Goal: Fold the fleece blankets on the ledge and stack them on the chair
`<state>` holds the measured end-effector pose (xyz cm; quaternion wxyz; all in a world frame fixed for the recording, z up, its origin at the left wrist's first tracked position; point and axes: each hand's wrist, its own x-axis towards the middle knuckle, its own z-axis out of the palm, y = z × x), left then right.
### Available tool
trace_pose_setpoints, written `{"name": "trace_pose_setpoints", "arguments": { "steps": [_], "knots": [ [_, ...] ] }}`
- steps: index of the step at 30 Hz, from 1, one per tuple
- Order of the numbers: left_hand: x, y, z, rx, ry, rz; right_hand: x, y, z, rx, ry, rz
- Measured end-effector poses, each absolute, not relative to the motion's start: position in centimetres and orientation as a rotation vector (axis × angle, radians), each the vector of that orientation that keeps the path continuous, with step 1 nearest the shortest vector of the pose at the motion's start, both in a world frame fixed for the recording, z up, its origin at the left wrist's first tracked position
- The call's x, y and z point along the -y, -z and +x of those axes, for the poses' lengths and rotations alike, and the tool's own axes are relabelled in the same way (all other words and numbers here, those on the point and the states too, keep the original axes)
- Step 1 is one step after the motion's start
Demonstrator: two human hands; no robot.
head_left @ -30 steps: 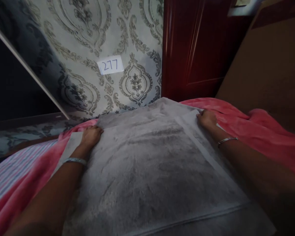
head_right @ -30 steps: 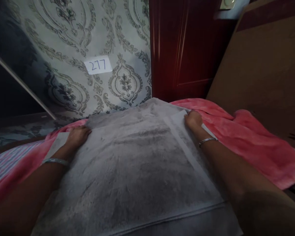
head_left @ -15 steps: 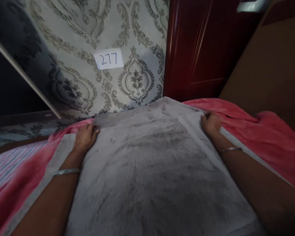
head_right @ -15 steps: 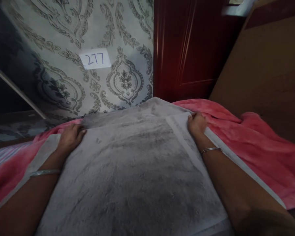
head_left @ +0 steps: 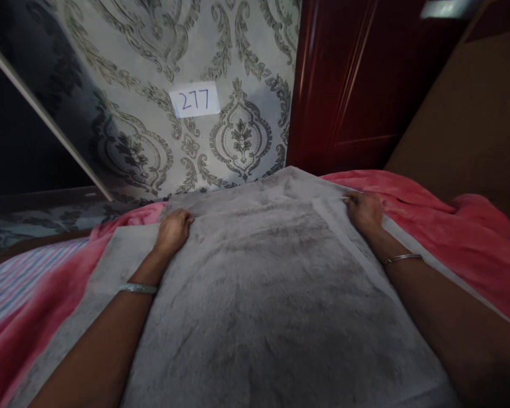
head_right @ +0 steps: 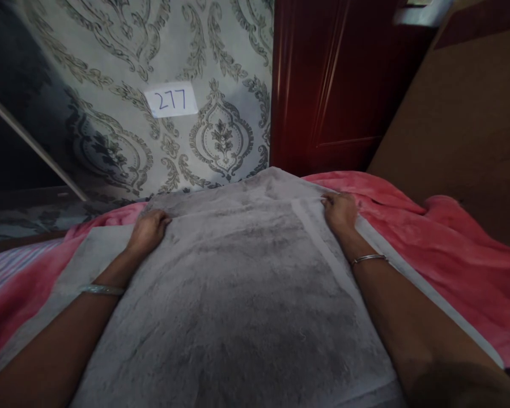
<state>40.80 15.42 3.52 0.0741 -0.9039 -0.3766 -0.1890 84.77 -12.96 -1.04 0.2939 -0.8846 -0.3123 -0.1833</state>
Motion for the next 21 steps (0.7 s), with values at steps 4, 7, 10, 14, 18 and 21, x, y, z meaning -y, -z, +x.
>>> {"name": "trace_pose_setpoints", "arguments": {
  "steps": [4,7,10,14,18,21],
  "knots": [
    [-15.7,-3.5,41.3,1.291,0.554,-2.666,12.7,0.9,84.8,0.764,0.448,-2.369],
    [-16.1,-3.1,41.1,1.301,0.454,-2.756,12.8,0.7,84.2,0.751,0.413,-2.427],
    [-16.5,-2.8,40.5,1.132,0.505,-2.878,13.1,0.1,83.4,0.772,0.523,-2.441],
    [-16.7,-2.4,40.2,0.965,0.47,-2.893,11.8,-1.0,80.6,1.099,0.63,-2.3],
    [-16.4,-2.4,40.7,1.04,0.484,-2.831,6.6,-2.2,75.3,1.76,0.326,-2.071],
    [-15.8,-2.7,40.8,1.086,0.553,-2.748,1.8,-2.9,71.2,1.971,0.218,-1.983]
  ]
}}
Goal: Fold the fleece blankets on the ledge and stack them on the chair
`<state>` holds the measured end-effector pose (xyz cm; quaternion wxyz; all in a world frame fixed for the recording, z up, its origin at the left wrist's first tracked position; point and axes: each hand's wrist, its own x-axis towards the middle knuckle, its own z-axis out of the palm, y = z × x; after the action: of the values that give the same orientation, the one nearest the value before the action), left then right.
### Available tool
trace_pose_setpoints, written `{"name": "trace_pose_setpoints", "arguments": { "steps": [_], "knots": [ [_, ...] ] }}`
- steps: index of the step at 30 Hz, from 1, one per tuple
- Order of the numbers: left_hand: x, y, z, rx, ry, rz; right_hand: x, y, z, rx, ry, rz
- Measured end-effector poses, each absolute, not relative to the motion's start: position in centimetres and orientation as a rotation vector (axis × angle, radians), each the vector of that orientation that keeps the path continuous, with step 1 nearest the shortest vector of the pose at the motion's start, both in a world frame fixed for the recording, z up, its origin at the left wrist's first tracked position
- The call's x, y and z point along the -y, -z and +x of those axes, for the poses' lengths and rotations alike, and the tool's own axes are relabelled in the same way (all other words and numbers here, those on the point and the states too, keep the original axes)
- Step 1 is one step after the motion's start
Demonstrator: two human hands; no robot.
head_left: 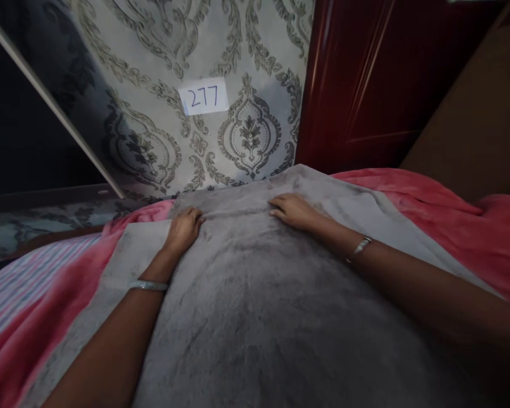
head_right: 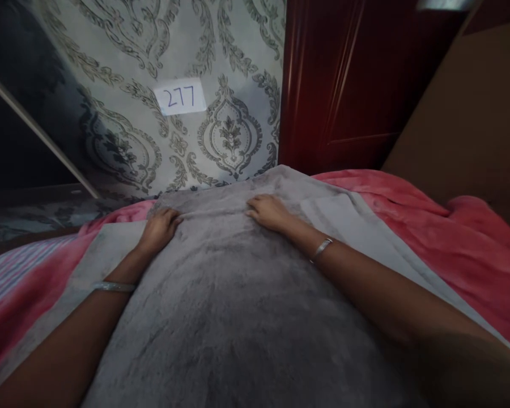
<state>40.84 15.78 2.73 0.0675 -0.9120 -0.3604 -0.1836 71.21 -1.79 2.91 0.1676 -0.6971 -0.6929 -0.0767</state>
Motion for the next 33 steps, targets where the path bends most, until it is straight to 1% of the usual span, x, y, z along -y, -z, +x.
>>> {"name": "trace_pose_setpoints", "arguments": {
  "steps": [3,6,12,17,24,29,33],
  "knots": [
    [-15.2,-3.0,41.0,1.127,0.54,-2.677,-1.7,-2.8,68.8,2.013,0.171,-2.005],
    [-14.9,-3.1,41.2,1.162,0.424,-2.674,-3.1,-1.7,68.0,1.909,0.147,-2.062],
    [-15.8,-3.1,39.9,1.254,0.352,-2.614,-2.7,-0.3,68.4,1.8,0.118,-2.041],
    [-17.1,-4.0,36.6,1.366,0.153,-2.575,-1.9,-0.9,69.2,1.78,0.134,-2.13],
    [-16.5,-4.1,35.5,1.484,0.273,-2.408,-1.6,-1.2,69.4,1.719,0.253,-2.192],
    [-16.9,-3.8,35.4,1.531,0.246,-2.444,-1.3,-1.4,70.5,1.716,0.165,-2.27],
    [-18.2,-3.9,33.5,1.56,0.323,-2.422,-0.6,-1.7,74.2,1.706,0.033,-2.311]
  ]
}}
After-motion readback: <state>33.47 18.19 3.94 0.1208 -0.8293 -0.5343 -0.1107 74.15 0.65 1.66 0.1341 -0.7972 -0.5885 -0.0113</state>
